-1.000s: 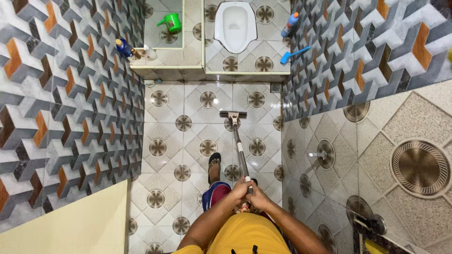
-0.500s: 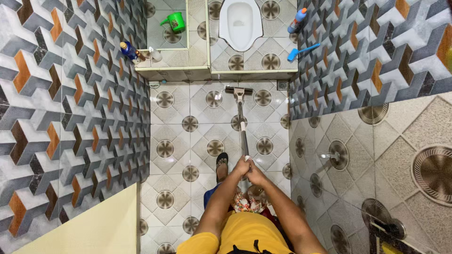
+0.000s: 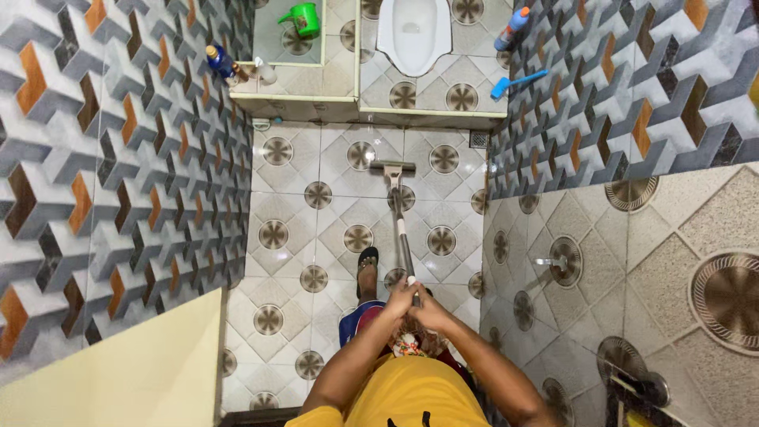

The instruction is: The person mops a tiled floor using a flat mop, moving between a bathroom and an adjacent room. They rinse the mop head by pouring water over it using a green plastic dipper before continuing to mop the tiles.

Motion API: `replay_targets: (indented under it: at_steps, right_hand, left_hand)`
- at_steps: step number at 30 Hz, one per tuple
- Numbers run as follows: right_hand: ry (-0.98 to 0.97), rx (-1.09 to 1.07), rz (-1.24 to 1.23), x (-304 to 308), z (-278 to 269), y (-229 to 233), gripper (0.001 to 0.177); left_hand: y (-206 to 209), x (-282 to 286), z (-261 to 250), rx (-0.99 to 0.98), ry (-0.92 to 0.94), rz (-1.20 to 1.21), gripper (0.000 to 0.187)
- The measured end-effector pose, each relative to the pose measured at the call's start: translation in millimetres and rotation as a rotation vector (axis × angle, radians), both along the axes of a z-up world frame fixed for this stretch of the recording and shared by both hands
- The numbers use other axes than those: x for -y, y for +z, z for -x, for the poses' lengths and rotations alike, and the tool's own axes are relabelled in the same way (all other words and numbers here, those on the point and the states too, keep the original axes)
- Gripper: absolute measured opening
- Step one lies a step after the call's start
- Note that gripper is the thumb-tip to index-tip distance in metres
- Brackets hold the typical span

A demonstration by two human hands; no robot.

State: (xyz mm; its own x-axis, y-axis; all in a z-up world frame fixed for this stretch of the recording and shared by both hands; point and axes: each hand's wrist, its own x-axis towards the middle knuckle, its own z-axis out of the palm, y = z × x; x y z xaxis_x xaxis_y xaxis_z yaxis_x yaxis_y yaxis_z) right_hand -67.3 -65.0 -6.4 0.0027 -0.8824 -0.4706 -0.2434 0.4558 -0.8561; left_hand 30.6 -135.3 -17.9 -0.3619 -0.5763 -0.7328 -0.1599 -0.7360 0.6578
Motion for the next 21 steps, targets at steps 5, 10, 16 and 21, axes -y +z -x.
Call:
replay_targets:
  at_steps: [5, 10, 16, 21]
  right_hand:
    - [-0.087, 0.208, -0.411, -43.7, 4.9, 22.9, 0.081]
    - [-0.057, 0.44, -0.437, -69.0, -5.1, 21.6, 0.077]
    - [0.154, 0.095, -0.411, -39.1, -18.0, 12.3, 0.082]
    - [0.243, -0.002, -0.248, 14.8, -11.0, 0.6, 0.083]
  left_hand:
    - [2.1, -53.1, -14.7, -0.162, 0.134, -0.123, 0.048]
    - [1.2, -86.2, -42.2, -0.251, 0.217, -0.209, 0.054]
    - [-1.3, -63.3, -36.4, -0.173, 0.283, -0.213, 0.067]
    - [-16.3, -16.0, -25.3, -0.121, 0.146, 0.171, 0.047]
